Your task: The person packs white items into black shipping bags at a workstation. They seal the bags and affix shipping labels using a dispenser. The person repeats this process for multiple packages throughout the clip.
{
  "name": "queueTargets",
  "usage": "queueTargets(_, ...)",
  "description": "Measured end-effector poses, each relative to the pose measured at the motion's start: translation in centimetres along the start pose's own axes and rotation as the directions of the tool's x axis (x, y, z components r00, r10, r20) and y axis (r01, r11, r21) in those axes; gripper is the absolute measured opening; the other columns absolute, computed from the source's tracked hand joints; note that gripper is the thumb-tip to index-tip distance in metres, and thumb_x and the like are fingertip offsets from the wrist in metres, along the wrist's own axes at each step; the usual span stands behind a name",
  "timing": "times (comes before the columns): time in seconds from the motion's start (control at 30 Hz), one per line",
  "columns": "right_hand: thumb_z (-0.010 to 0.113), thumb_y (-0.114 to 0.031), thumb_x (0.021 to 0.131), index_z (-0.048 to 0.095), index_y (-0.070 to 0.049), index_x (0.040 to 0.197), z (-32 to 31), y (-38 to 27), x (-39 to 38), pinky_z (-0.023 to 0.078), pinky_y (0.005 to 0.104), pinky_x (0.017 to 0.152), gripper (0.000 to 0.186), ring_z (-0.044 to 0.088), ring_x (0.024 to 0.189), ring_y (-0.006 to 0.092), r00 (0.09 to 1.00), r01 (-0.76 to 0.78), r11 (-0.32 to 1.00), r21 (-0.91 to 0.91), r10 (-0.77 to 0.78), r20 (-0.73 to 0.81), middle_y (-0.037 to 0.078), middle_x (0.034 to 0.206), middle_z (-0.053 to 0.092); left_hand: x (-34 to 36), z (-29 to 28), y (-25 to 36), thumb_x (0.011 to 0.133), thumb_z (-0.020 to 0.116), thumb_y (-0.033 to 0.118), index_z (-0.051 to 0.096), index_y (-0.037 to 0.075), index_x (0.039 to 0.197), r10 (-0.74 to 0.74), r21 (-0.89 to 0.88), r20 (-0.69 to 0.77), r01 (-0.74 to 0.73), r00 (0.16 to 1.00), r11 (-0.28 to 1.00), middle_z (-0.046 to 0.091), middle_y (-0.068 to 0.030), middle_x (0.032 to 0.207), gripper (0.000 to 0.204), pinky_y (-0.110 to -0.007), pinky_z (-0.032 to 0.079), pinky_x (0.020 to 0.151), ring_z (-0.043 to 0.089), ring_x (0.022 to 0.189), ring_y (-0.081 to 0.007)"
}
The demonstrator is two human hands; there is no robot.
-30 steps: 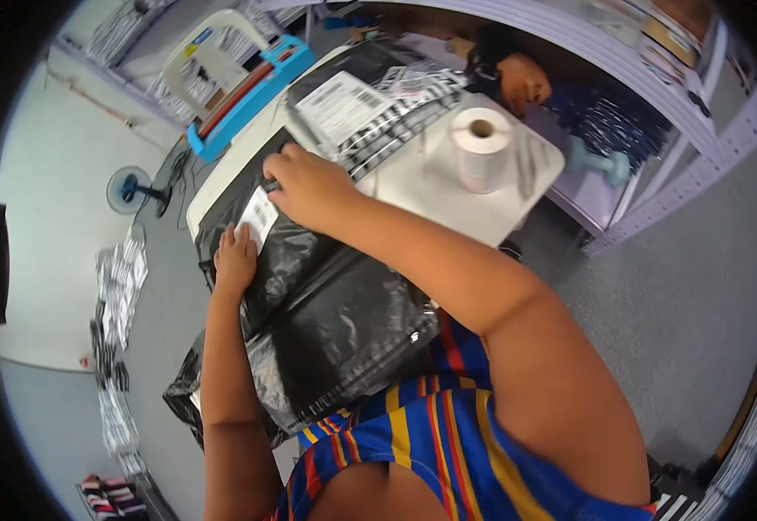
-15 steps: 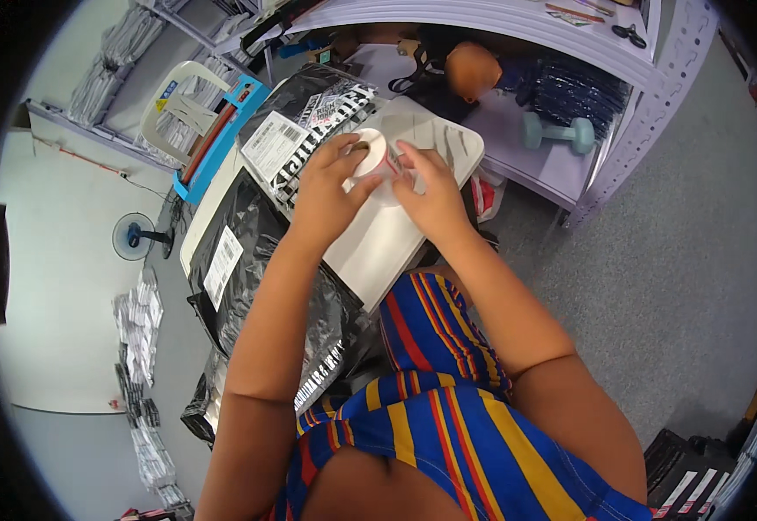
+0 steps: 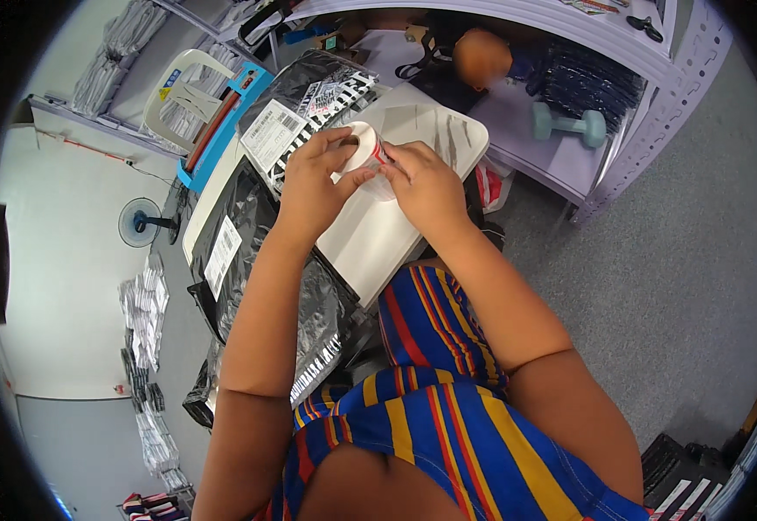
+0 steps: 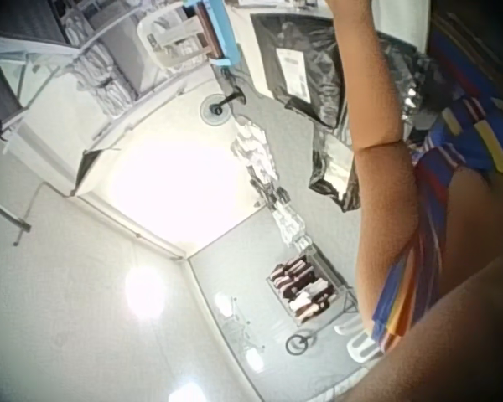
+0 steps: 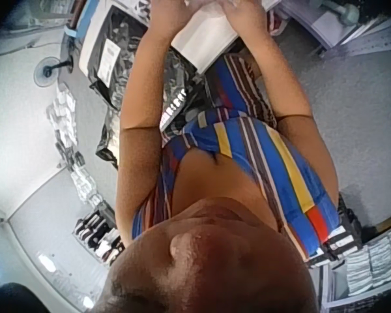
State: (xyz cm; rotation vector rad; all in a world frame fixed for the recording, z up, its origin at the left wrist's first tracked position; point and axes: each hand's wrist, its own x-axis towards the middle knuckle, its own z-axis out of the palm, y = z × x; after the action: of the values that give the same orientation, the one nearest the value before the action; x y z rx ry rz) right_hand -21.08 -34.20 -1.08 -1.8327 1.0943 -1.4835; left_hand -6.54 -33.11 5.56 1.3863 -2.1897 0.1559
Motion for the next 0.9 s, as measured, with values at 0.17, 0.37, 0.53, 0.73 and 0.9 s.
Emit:
queueTargets(0.17,0.053,-0.011,0.076,0.056,-0.005,0.101,0.8,-0.2,-0.3,0.045,0.0319,0.069,0.025,0.056,0.081,0.0259,0.998,0.052,0.997,-0.063,-0.054,-0.043,0.009,0.092,0.056,-0.5,0.4,0.4,0.06,0.07,0.03,0.062,0.002,0.08,-0.053,0.066,-0.08,0.059,0.995,0.996,0.054,-0.0081,0.096,0.035,-0.034,0.041,0.072,0.051,0.081,-0.025)
queueTargets(0.37,0.052,-0.01,0.077,0.057,-0.004,0.1,1.3,-0.4,-0.2,0.044,0.0324,0.068,0.024,0.056,0.081,0.0269,0.997,0.039,0.994,-0.103,-0.045,-0.056,0.01,0.092,0.056,-0.5,0.2,1.2,0.061,0.07,0.028,0.063,0.002,0.082,-0.11,0.092,-0.073,0.117,0.991,0.989,0.054,-0.0089,0.098,0.034,-0.033,0.041,0.073,0.05,0.086,-0.0258)
queueTargets(0.53,0.053,-0.01,0.078,0.057,0.0,0.094,0.9,0.3,0.2,0.044,0.0281,0.064,0.02,0.056,0.073,0.0222,0.998,-0.067,0.997,0.043,0.067,0.009,0.01,0.085,0.057,-0.8,-0.1,0.2,0.061,0.069,0.021,0.062,0.004,0.086,-0.061,0.037,-0.032,0.063,0.998,0.997,0.053,-0.0099,0.101,0.031,-0.033,0.04,0.076,0.049,0.091,-0.0268)
queueTargets(0.73,0.054,-0.013,0.079,0.058,-0.001,0.09,-2.2,4.1,2.4,0.039,0.0214,0.056,0.018,0.05,0.066,0.0082,0.858,-0.51,0.848,0.143,0.491,0.151,0.002,0.071,0.055,-1.8,-2.1,-3.7,0.063,0.064,0.006,0.059,0.015,0.1,0.105,0.195,-0.082,-0.087,0.991,0.977,0.046,-0.0101,0.112,0.038,-0.038,0.035,0.083,0.044,0.102,-0.0285)
queueTargets(0.9,0.046,-0.012,0.085,0.053,-0.004,0.09,-8.8,4.2,5.8,0.045,0.0217,0.064,0.011,0.055,0.072,0.0109,0.872,-0.165,0.857,0.488,0.358,-0.334,0.006,0.08,0.056,-6.1,-4.8,-6.7,0.065,0.059,0.0,0.058,0.016,0.1,-0.068,0.186,-0.388,0.15,0.919,0.971,0.047,-0.0106,0.11,0.038,-0.037,0.034,0.084,0.044,0.101,-0.0285)
